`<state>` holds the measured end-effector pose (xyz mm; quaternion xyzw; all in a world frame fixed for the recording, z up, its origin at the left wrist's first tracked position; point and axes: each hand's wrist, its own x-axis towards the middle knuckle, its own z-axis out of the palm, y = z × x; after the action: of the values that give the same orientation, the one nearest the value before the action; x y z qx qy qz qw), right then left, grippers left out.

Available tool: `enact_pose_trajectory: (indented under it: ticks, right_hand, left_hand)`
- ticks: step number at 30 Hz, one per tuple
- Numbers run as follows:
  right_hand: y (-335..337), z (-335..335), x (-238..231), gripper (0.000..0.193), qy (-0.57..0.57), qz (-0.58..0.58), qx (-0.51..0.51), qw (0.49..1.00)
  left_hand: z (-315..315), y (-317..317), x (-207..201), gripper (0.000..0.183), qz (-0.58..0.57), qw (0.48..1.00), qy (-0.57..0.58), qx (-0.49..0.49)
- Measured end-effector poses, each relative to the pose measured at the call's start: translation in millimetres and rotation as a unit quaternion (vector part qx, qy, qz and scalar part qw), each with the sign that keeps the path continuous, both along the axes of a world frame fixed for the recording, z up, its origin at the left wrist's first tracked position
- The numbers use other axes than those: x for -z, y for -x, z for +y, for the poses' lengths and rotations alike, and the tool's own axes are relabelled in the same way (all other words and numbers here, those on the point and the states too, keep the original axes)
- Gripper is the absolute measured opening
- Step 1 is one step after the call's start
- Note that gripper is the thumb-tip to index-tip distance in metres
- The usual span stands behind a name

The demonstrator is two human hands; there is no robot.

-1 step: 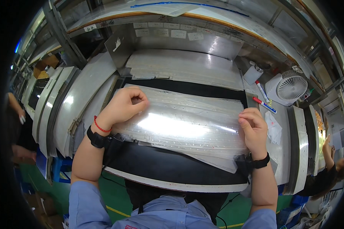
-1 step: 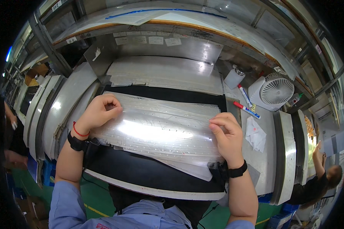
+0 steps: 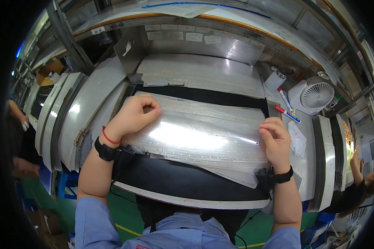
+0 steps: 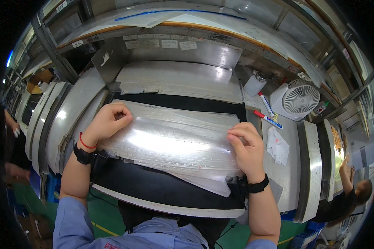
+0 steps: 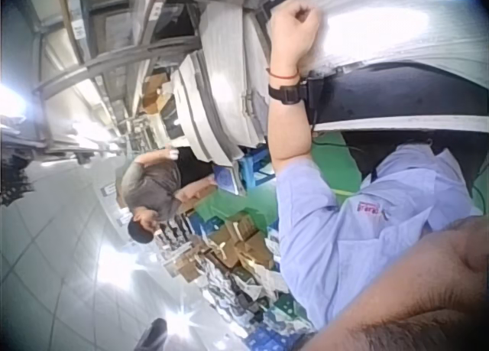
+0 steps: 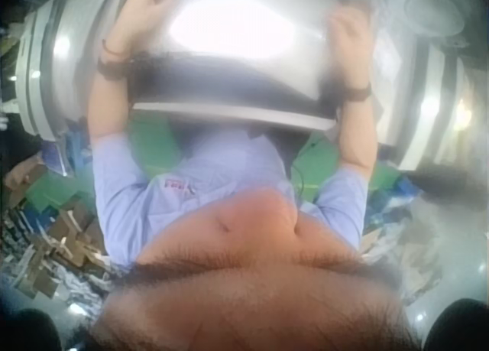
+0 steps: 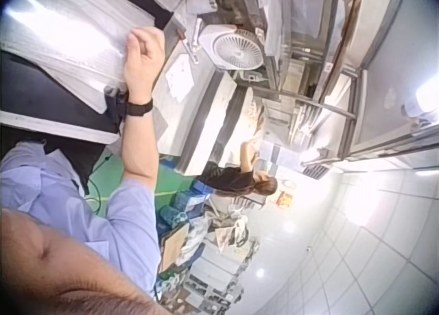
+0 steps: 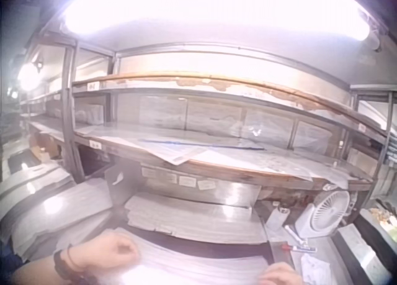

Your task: Inspecting and sorting clear plastic keyboard membrane sheets at a workstation.

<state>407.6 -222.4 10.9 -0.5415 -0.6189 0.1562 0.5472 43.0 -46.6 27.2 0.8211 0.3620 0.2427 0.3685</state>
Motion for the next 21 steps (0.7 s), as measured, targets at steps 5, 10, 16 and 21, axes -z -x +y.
enact_pose_trajectory:
  ticks: [5,10,16,21]
  right_hand:
    - [-0.2,0.4,0.0,0.009,0.004,-0.005,0.005,1.0]
    - [1.4,0.6,-1.2,0.009,0.011,-0.01,0.012,1.0]
    - [2.7,-0.4,-3.8,0.009,0.02,-0.008,0.013,1.0]
    - [3.3,0.0,-3.8,0.009,0.04,0.012,0.019,0.999]
  left_hand:
    - [3.9,3.1,1.5,0.015,0.017,1.0,-0.019,-0.01]
    - [12.1,5.5,10.3,0.017,-0.044,0.997,0.022,-0.063]
    - [7.8,3.3,6.0,0.014,-0.032,0.997,0.011,-0.066]
    - [1.8,-1.3,-0.3,0.009,-0.008,1.0,0.009,-0.029]
